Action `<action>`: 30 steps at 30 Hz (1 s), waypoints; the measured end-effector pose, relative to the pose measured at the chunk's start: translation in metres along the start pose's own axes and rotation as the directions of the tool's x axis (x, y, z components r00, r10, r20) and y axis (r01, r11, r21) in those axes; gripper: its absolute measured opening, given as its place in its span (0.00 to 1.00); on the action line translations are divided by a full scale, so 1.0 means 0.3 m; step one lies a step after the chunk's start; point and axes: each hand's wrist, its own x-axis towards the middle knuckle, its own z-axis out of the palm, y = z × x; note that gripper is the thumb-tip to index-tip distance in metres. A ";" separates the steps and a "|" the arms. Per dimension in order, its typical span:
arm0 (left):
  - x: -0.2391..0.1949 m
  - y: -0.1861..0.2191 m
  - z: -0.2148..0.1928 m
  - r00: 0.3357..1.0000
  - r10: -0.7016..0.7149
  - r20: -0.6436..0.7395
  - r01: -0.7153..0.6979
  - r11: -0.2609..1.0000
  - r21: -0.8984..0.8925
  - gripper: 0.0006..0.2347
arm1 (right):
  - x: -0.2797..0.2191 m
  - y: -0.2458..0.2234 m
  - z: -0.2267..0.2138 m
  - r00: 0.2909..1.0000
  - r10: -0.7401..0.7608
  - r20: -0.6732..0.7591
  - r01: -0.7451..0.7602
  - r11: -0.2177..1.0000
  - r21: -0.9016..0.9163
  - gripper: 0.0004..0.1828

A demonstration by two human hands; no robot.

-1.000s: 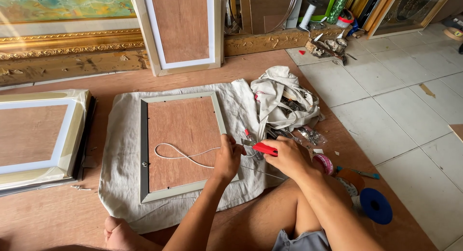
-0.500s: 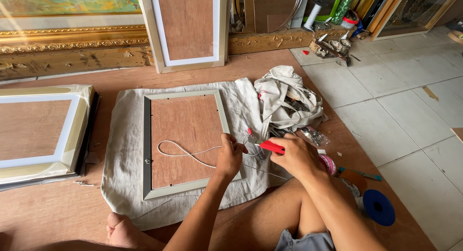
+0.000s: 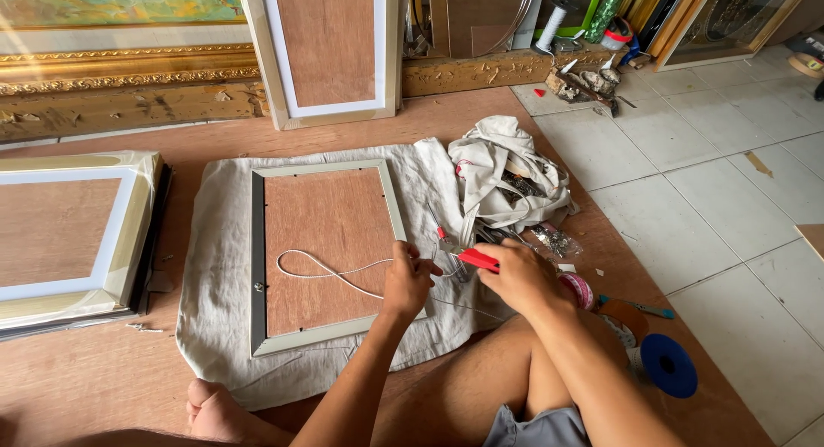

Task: The person installs a hanging wire on the back of a picture frame. They thread the wire through metal eyelets, cut the excess, and secure the wire with tape.

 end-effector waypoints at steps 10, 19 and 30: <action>0.015 -0.001 -0.008 0.998 0.014 0.060 -0.015 1.000 0.028 0.12 | 0.009 0.015 0.016 0.999 -0.034 0.019 0.034 0.999 -0.018 0.25; 0.025 -0.018 -0.019 0.992 0.044 0.121 -0.052 0.997 0.060 0.13 | -0.018 -0.024 -0.041 0.999 -0.031 0.021 0.032 0.999 -0.036 0.26; -0.018 0.037 -0.005 0.990 0.054 0.133 -0.061 0.997 0.056 0.12 | -0.048 -0.099 -0.070 0.993 0.038 0.111 -0.044 0.998 0.052 0.28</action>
